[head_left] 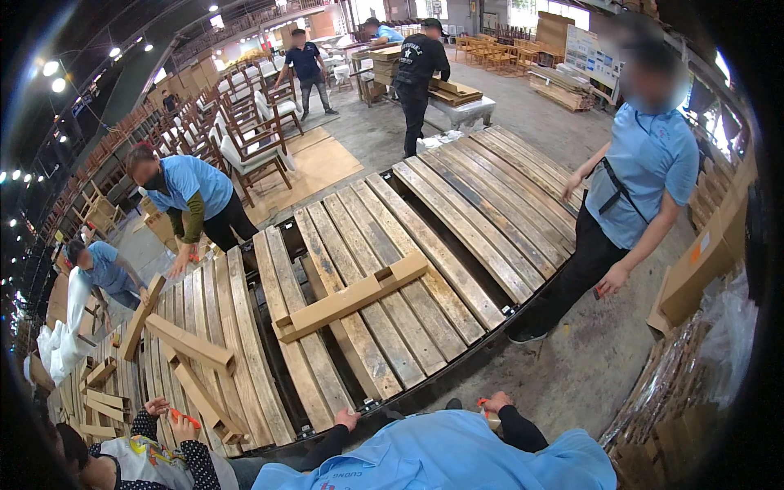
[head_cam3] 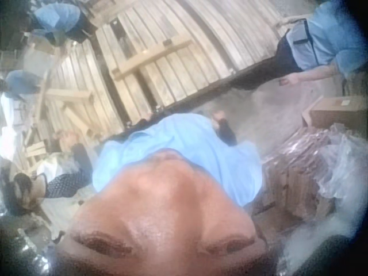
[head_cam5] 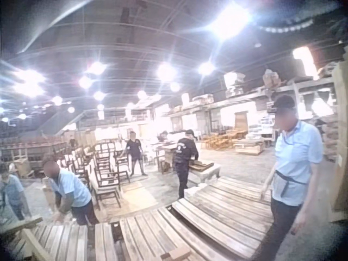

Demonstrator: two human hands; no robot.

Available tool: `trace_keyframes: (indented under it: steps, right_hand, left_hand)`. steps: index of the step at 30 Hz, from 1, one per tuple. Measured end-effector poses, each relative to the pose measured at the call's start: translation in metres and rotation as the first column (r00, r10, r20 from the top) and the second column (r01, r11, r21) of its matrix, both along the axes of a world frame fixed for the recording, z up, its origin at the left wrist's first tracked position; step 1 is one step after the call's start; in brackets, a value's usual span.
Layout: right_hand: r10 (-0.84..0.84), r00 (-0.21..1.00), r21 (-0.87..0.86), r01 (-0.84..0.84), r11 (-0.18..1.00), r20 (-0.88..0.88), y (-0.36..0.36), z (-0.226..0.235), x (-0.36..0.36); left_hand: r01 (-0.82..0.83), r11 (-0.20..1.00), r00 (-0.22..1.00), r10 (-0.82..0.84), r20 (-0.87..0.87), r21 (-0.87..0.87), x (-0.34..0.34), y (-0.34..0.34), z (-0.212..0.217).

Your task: The person repeatedly picks up flat cardboard pieces from a wooden pallet and applies packing tape to them using a handheld tape dispenser. The person places the taped pieces back on the pallet. Other workers are visible nearby performing similar actions.

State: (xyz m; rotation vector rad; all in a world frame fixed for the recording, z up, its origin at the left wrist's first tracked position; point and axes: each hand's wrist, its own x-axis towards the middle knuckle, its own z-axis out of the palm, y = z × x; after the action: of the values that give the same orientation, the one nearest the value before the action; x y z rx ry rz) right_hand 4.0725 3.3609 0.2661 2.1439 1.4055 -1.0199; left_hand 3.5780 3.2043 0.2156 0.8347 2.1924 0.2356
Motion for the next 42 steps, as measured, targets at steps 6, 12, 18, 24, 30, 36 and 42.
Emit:
trace_keyframes:
  steps: [6,12,18,24,30,36,42]
  right_hand:
    - [0.151,0.988,-0.035,-0.152,0.988,-0.016,0.017,0.023,-0.021]
    - [0.143,0.990,-0.036,-0.143,0.989,-0.015,0.025,0.052,-0.022]
    - [-0.015,0.997,0.109,0.006,0.994,0.082,0.041,0.045,-0.001]
    - [-0.179,0.980,0.199,0.192,0.961,-0.082,0.062,0.019,0.034]
    - [-0.128,0.987,0.214,0.147,0.966,-0.099,0.064,0.018,0.036]
    - [-0.131,0.982,0.119,0.147,0.982,-0.133,0.073,0.021,0.039]
    - [-0.137,0.978,0.153,0.161,0.975,-0.157,0.080,0.015,0.055]
  left_hand:
    - [0.078,0.996,0.993,-0.074,0.095,-0.038,0.043,0.008,0.006]
    - [0.072,0.997,0.984,-0.066,0.163,-0.030,0.085,0.014,0.011]
    - [0.075,0.996,0.980,-0.065,0.186,-0.044,0.085,0.016,0.010]
    - [0.058,0.985,0.991,-0.038,0.126,-0.161,0.073,0.024,0.003]
    - [0.097,0.993,0.990,-0.089,0.109,-0.073,0.083,0.039,-0.002]
    - [0.107,0.994,0.990,-0.106,0.097,-0.006,0.116,0.059,0.023]
    - [0.163,0.987,0.981,-0.161,0.112,-0.012,0.120,0.074,0.012]
